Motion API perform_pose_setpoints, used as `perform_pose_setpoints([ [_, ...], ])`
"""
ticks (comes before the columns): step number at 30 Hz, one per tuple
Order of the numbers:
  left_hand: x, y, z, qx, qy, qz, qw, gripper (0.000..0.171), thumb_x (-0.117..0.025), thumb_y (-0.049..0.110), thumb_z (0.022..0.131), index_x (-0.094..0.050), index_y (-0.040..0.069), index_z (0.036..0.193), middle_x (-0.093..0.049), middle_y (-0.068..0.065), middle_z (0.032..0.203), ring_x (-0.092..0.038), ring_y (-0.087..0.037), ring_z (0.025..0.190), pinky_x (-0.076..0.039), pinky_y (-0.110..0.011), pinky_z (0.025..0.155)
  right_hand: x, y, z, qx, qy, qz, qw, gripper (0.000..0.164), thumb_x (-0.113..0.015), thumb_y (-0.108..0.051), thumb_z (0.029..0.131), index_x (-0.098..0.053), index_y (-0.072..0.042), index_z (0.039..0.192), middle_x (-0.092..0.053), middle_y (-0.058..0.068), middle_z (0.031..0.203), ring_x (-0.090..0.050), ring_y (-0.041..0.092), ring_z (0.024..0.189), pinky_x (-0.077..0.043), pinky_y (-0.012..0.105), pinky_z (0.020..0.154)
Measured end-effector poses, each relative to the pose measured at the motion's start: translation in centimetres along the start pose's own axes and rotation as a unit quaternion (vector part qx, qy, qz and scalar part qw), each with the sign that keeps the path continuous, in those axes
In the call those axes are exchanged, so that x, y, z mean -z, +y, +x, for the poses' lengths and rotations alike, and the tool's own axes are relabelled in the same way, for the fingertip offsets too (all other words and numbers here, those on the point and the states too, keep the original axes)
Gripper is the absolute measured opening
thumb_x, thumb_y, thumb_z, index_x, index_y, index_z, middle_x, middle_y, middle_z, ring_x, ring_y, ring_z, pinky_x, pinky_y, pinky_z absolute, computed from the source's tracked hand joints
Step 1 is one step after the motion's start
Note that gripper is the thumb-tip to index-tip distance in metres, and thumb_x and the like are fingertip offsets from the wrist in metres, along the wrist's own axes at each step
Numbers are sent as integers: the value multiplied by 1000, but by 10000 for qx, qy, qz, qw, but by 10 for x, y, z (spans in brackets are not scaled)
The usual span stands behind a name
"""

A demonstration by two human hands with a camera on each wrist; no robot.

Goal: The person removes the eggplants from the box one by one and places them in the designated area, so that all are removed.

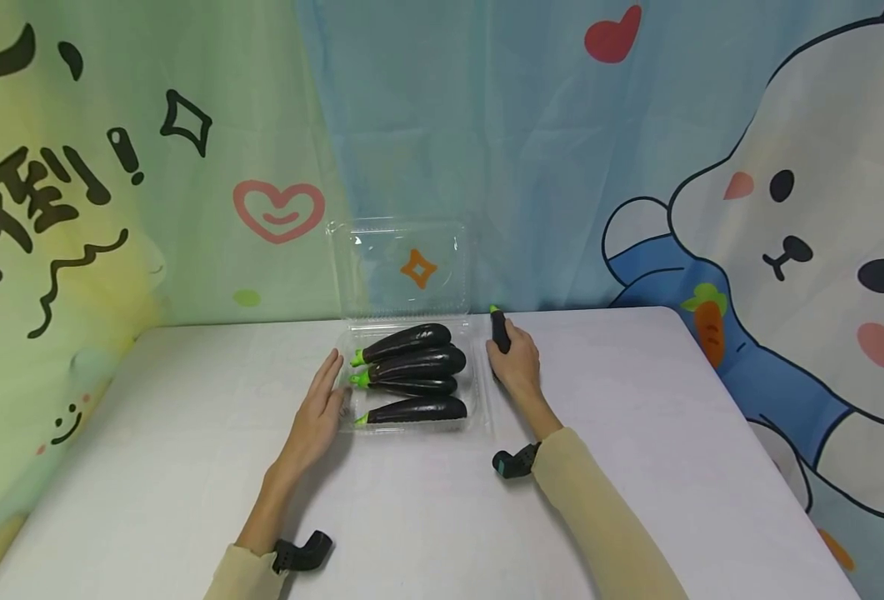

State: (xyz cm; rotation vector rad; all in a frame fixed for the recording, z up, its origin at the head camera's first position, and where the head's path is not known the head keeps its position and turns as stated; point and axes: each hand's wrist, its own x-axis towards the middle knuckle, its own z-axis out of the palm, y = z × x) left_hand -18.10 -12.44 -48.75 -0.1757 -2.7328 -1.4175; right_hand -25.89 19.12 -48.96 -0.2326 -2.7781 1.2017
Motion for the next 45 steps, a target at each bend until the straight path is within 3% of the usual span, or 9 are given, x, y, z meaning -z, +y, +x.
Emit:
perform_pose_setpoints([
  [6, 0, 0, -1, 9, -2, 9, 10000, 52, -34, 21, 104, -27, 17, 155, -19, 8, 163, -21, -20, 150, -25, -52, 119, 3, -2, 1, 31, -64, -36, 10000, 64, -51, -31, 97, -33, -3, 150, -36, 24, 153, -33, 40, 142, -27, 51, 117],
  [10, -1, 0, -1, 4, 4, -3, 10000, 52, -34, 21, 104, -26, 17, 155, -19, 6, 163, -20, -20, 150, -24, -51, 119, 11, -10, 0, 321, -19, 20, 9995, 63, -51, -32, 97, -33, -5, 151, -34, 23, 154, -30, 40, 143, -24, 53, 118],
  [13, -1, 0, -1, -8, -14, 7, 10000, 52, -34, 20, 104, -26, 16, 155, -19, 5, 164, -20, -20, 150, -24, -51, 119, 18, -20, -3, 892, 68, 130, 9959, 59, -53, -31, 98, -37, -6, 149, -37, 22, 153, -32, 41, 142, -26, 56, 116],
  [16, -1, 0, -1, -10, -28, 7, 10000, 52, -34, 20, 104, -26, 16, 155, -18, 6, 164, -20, -20, 150, -25, -50, 119, 25, -33, -11, 1714, 44, 242, 9849, 55, -56, -28, 97, -43, -7, 146, -42, 21, 150, -37, 40, 140, -29, 58, 114],
  [20, -1, 2, 0, -10, 1, -2, 10000, 52, -34, 20, 104, -27, 17, 155, -19, 9, 163, -21, -19, 150, -25, -50, 119, 32, -52, -26, 2584, -300, 306, 9651, 50, -58, -25, 96, -48, -11, 144, -47, 18, 147, -41, 39, 138, -32, 59, 112],
  [23, -1, 1, 0, -8, 11, 1, 10000, 52, -34, 20, 103, -27, 17, 154, -18, 9, 163, -21, -20, 150, -25, -50, 119, 34, -64, -35, 2889, -631, 303, 9548, 49, -59, -24, 96, -49, -12, 143, -49, 15, 147, -41, 38, 138, -32, 59, 112],
  [30, -1, -1, 0, 15, -22, 43, 10000, 52, -34, 20, 104, -25, 18, 155, -17, 12, 163, -20, -19, 150, -25, -50, 120, 32, -83, -50, 3138, -1180, 351, 9415, 48, -62, -24, 94, -53, -14, 140, -54, 11, 143, -46, 32, 135, -36, 58, 110],
  [36, -1, -3, 1, 2, 7, 50, 10000, 52, -34, 20, 103, -26, 17, 155, -17, 11, 163, -20, -19, 150, -25, -50, 119, 27, -86, -54, 3307, -1471, 98, 9322, 48, -63, -24, 93, -54, -14, 140, -54, 11, 142, -46, 34, 134, -38, 59, 108],
  [45, -1, -2, 1, -25, 33, 56, 10000, 52, -35, 19, 103, -27, 15, 154, -19, 7, 163, -21, -19, 150, -25, -49, 119, 23, -93, -55, 3251, -1824, -340, 9273, 52, -64, -31, 93, -52, -14, 141, -53, 11, 144, -45, 35, 135, -35, 60, 109],
])
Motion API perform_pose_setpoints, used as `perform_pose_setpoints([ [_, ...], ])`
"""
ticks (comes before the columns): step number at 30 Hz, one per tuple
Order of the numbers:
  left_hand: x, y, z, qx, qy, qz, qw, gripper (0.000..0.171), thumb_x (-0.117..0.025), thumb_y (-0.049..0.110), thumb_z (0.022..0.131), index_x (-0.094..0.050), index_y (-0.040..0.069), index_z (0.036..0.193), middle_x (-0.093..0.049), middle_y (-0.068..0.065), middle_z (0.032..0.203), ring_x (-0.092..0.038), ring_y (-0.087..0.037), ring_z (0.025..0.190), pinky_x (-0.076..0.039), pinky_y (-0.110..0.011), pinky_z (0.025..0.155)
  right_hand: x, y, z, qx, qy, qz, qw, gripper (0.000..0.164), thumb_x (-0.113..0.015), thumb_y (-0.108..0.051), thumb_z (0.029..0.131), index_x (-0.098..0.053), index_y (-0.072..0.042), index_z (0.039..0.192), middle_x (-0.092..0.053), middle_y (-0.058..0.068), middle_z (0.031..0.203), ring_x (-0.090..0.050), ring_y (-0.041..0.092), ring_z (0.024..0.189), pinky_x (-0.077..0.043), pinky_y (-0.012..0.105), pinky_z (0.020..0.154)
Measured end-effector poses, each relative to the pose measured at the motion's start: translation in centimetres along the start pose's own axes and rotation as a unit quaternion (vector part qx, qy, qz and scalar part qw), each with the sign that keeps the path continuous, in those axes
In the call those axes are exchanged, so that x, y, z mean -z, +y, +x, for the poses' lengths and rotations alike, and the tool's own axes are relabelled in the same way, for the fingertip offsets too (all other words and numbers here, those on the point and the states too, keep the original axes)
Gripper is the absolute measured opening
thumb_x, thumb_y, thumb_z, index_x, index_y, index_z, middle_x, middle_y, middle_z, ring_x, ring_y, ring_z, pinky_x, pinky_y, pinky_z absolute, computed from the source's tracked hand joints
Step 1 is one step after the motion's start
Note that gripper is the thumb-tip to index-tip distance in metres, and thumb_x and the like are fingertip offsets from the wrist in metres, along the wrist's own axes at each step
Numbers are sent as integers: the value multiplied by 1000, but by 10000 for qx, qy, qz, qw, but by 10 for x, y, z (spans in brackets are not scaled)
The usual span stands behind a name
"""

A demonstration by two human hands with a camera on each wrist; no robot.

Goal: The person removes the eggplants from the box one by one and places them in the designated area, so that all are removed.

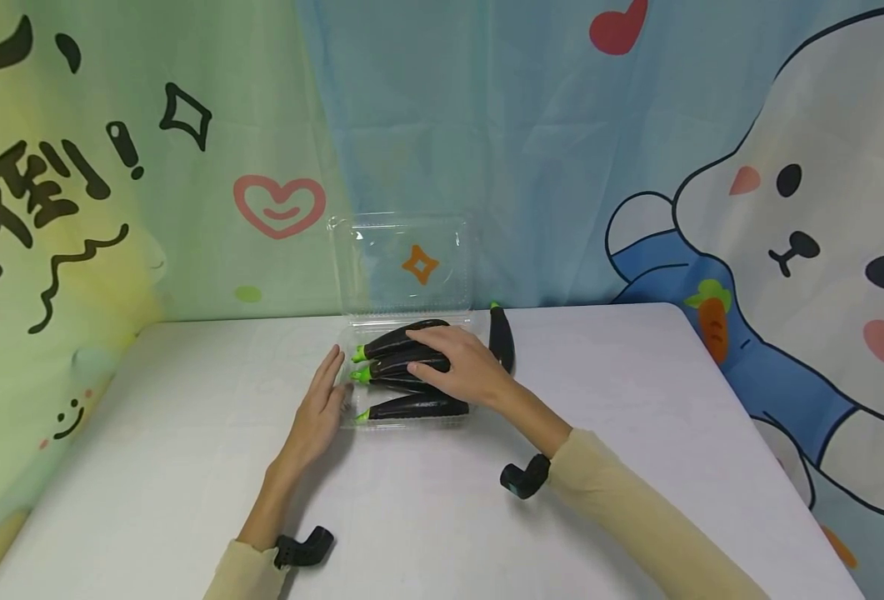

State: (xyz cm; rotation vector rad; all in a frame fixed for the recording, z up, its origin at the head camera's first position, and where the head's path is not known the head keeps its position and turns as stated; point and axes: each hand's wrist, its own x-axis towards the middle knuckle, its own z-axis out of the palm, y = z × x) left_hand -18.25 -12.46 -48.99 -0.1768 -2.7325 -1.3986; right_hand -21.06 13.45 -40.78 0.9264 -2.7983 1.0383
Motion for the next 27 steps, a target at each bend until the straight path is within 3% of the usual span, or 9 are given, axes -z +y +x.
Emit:
perform_pose_setpoints([
  [12, 0, 0, 0, 24, -13, 18, 10000, 52, -35, 20, 103, -27, 15, 154, -19, 8, 163, -21, -19, 150, -26, -50, 119, -5, -2, 10, 352, -274, -628, 9970, 53, -64, -36, 92, -54, -16, 139, -57, 10, 140, -50, 32, 132, -39, 58, 108],
  [27, 1, 1, -1, 50, -44, 13, 10000, 52, -34, 19, 103, -27, 15, 154, -18, 11, 163, -21, -19, 150, -26, -51, 119, -8, 6, 27, 957, -891, -1410, 9813, 54, -65, -38, 91, -55, -15, 138, -61, 9, 135, -54, 30, 127, -41, 54, 106],
])
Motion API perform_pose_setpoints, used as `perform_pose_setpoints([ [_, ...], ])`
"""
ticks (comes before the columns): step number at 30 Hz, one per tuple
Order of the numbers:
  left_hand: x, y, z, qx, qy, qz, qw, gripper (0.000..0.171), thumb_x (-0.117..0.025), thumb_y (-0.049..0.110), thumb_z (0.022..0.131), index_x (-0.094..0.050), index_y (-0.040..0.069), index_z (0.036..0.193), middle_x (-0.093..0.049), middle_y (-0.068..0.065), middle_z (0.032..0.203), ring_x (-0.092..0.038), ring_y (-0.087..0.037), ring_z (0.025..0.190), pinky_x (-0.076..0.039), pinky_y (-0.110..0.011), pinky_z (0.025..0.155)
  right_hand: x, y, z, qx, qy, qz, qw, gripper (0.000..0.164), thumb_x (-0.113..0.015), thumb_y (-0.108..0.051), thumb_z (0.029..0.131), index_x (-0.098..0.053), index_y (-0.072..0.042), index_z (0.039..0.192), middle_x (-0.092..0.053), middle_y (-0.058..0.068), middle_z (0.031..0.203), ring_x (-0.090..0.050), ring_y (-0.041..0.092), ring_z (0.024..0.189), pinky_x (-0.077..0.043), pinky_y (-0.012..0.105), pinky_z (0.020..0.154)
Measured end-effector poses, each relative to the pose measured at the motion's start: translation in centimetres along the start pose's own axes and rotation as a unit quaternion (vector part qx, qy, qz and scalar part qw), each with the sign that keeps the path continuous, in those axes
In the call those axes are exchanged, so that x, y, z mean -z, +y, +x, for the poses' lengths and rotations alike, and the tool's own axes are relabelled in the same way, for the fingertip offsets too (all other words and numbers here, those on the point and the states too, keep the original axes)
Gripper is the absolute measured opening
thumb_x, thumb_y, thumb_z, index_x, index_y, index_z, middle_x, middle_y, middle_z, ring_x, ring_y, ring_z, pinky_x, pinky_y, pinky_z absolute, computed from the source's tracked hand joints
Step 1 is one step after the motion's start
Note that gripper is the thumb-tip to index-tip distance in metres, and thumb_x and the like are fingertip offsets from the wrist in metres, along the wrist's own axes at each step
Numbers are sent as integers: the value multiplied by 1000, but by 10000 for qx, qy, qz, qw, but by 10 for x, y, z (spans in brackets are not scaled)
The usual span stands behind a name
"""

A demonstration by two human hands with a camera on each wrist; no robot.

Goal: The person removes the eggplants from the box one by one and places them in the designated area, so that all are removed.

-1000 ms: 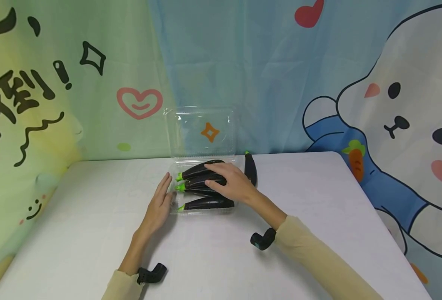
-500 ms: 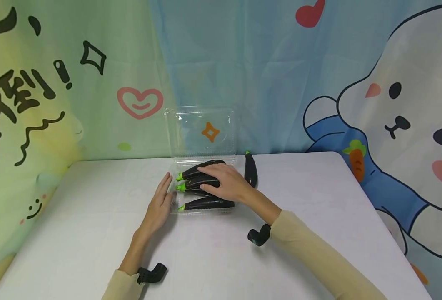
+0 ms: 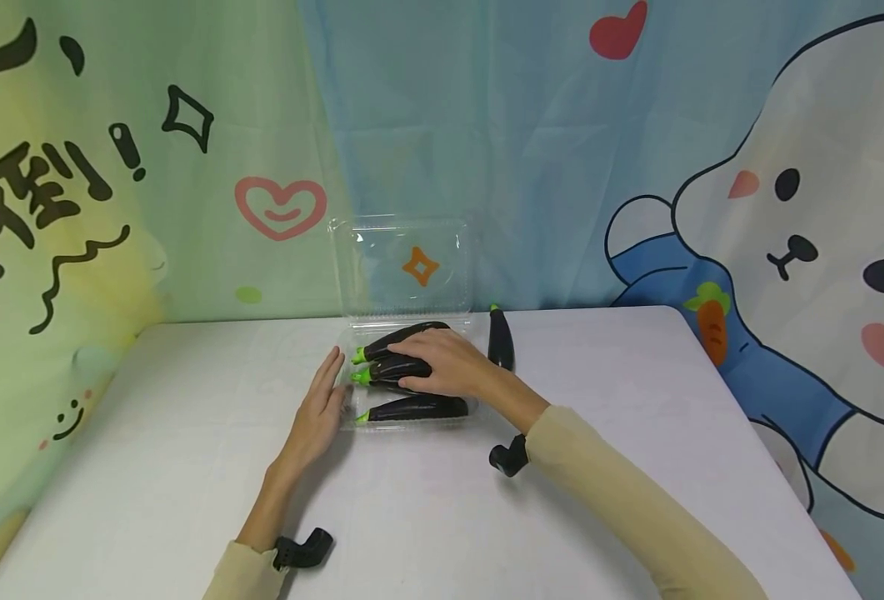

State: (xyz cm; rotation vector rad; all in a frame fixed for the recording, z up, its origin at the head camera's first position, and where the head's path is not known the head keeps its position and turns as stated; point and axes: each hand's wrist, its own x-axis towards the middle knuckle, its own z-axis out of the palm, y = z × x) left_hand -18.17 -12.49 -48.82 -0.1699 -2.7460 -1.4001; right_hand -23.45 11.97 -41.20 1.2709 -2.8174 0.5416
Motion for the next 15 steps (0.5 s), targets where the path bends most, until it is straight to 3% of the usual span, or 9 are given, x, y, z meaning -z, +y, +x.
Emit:
perform_pose_setpoints([
  [9, -1, 0, 0, -9, -40, -27, 10000, 52, -34, 20, 104, -26, 15, 155, -17, 11, 163, -20, -20, 150, -25, -51, 119, -5, 6, 5, 174, -14, -151, 9997, 52, -65, -39, 91, -57, -17, 137, -63, 5, 131, -56, 26, 123, -45, 49, 103],
  [15, 0, -1, 0, -10, -28, -31, 10000, 52, -34, 20, 104, -26, 15, 155, -17, 11, 163, -20, -20, 150, -25, -51, 119, -8, 7, 8, -12, -182, -246, 9995, 53, -64, -42, 91, -56, -19, 138, -62, 6, 133, -55, 27, 124, -46, 50, 103],
])
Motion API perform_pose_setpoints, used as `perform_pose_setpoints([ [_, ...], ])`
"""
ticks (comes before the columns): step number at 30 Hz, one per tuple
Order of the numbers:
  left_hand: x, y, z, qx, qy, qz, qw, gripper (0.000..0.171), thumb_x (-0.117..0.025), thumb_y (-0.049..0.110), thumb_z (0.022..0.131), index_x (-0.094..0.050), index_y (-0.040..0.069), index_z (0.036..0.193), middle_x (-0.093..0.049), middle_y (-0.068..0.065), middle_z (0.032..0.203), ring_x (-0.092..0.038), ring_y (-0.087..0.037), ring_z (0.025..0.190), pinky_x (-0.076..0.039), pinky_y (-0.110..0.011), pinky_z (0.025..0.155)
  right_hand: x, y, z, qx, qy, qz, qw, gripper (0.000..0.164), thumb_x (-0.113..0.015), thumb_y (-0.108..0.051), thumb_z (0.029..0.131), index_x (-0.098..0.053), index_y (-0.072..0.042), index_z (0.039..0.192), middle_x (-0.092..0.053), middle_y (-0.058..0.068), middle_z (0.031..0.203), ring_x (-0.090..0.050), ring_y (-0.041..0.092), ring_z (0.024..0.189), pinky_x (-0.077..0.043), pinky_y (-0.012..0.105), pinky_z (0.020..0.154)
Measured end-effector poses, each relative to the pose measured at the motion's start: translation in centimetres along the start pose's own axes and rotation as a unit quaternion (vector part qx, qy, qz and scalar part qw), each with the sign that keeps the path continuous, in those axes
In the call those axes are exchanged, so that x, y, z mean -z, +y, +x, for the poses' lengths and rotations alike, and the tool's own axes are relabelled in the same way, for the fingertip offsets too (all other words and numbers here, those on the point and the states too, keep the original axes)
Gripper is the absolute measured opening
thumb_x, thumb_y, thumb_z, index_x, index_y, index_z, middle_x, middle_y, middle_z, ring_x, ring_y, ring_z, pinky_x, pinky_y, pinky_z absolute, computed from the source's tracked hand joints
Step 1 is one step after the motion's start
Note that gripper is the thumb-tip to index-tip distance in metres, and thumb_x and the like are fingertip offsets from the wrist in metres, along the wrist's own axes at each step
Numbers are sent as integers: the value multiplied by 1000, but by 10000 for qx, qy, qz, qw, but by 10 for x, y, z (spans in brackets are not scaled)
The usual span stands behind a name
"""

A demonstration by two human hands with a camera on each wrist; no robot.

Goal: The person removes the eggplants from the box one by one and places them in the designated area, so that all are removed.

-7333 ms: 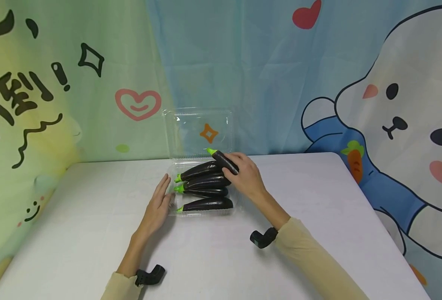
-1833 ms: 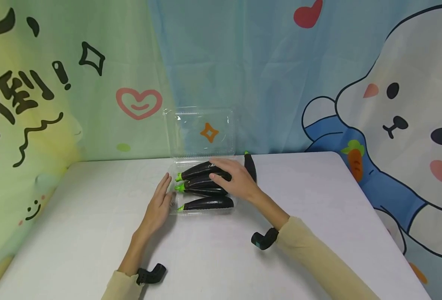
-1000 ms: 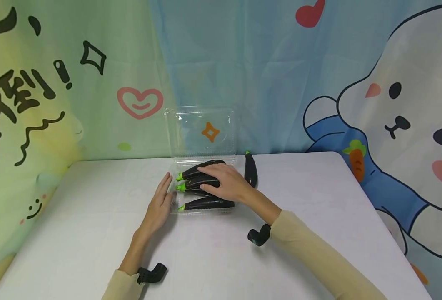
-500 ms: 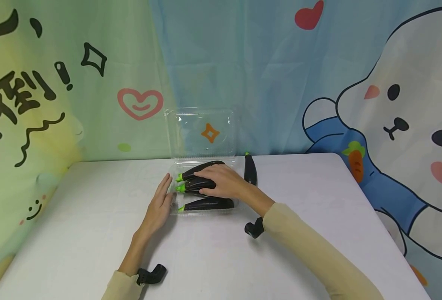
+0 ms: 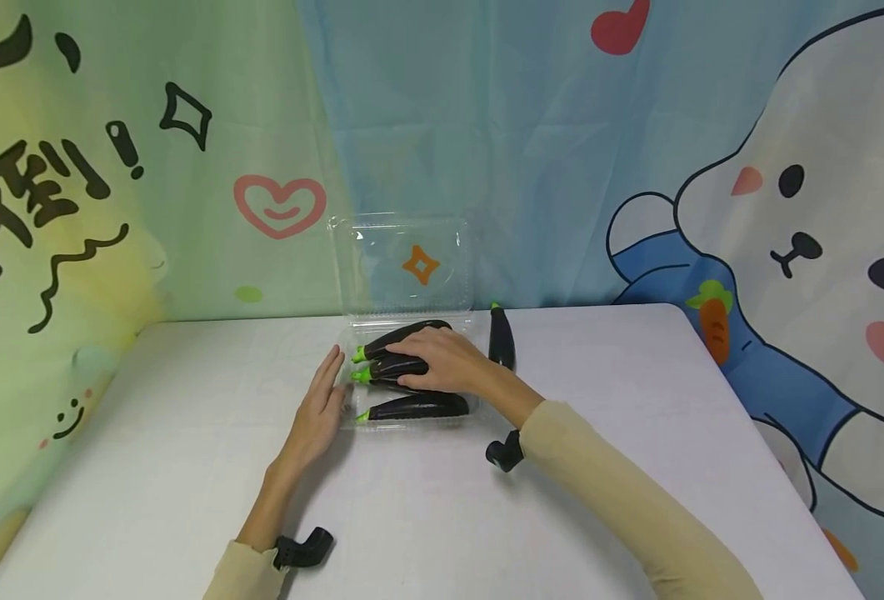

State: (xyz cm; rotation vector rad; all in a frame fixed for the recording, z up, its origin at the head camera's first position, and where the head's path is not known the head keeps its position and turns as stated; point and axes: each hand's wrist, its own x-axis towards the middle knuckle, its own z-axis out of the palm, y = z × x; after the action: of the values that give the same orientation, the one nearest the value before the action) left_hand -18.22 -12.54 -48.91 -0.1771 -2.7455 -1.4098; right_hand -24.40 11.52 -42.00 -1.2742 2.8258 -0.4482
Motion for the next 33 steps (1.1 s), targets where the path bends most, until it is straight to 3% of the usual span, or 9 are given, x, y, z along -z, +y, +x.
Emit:
perform_pose_setpoints([
  [12, 0, -1, 0, -40, 75, 51, 10000, 51, -34, 21, 104, -26, 15, 154, -18, 9, 163, -20, -18, 150, -25, -49, 120, -5, 2, 6, -182, -211, 54, 9996, 46, -65, -29, 93, -57, -19, 137, -62, 5, 134, -53, 26, 127, -44, 47, 105],
  [18, 0, -2, 0, -14, 50, 35, 10000, 51, -34, 22, 104, -27, 15, 154, -18, 9, 163, -20, -18, 150, -24, -49, 120, -8, 3, 5, -27, -87, -1, 10000, 39, -66, -27, 92, -63, -17, 130, -65, 4, 129, -56, 25, 125, -40, 48, 110],
  [22, 0, -1, 0, -27, 46, 20, 10000, 51, -34, 22, 104, -27, 14, 154, -19, 8, 163, -21, -18, 150, -25, -50, 119, -9, 2, 4, 144, 42, -213, 9997, 38, -66, -29, 92, -64, -19, 128, -66, 1, 128, -58, 21, 123, -39, 45, 112],
  [28, 0, -1, 1, -43, 40, 9, 10000, 51, -34, 22, 104, -27, 15, 154, -19, 7, 163, -21, -19, 150, -25, -51, 119, -12, 2, 1, 550, 457, -707, 9949, 37, -67, -32, 90, -66, -20, 125, -67, -2, 125, -63, 18, 116, -47, 41, 104],
  [33, 0, -1, 1, 15, 3, -13, 10000, 51, -33, 22, 104, -26, 16, 155, -17, 10, 163, -19, -19, 151, -24, -51, 119, -13, 4, -1, 810, 852, -804, 9898, 36, -70, -31, 89, -68, -20, 122, -68, -2, 122, -64, 17, 114, -52, 36, 99],
])
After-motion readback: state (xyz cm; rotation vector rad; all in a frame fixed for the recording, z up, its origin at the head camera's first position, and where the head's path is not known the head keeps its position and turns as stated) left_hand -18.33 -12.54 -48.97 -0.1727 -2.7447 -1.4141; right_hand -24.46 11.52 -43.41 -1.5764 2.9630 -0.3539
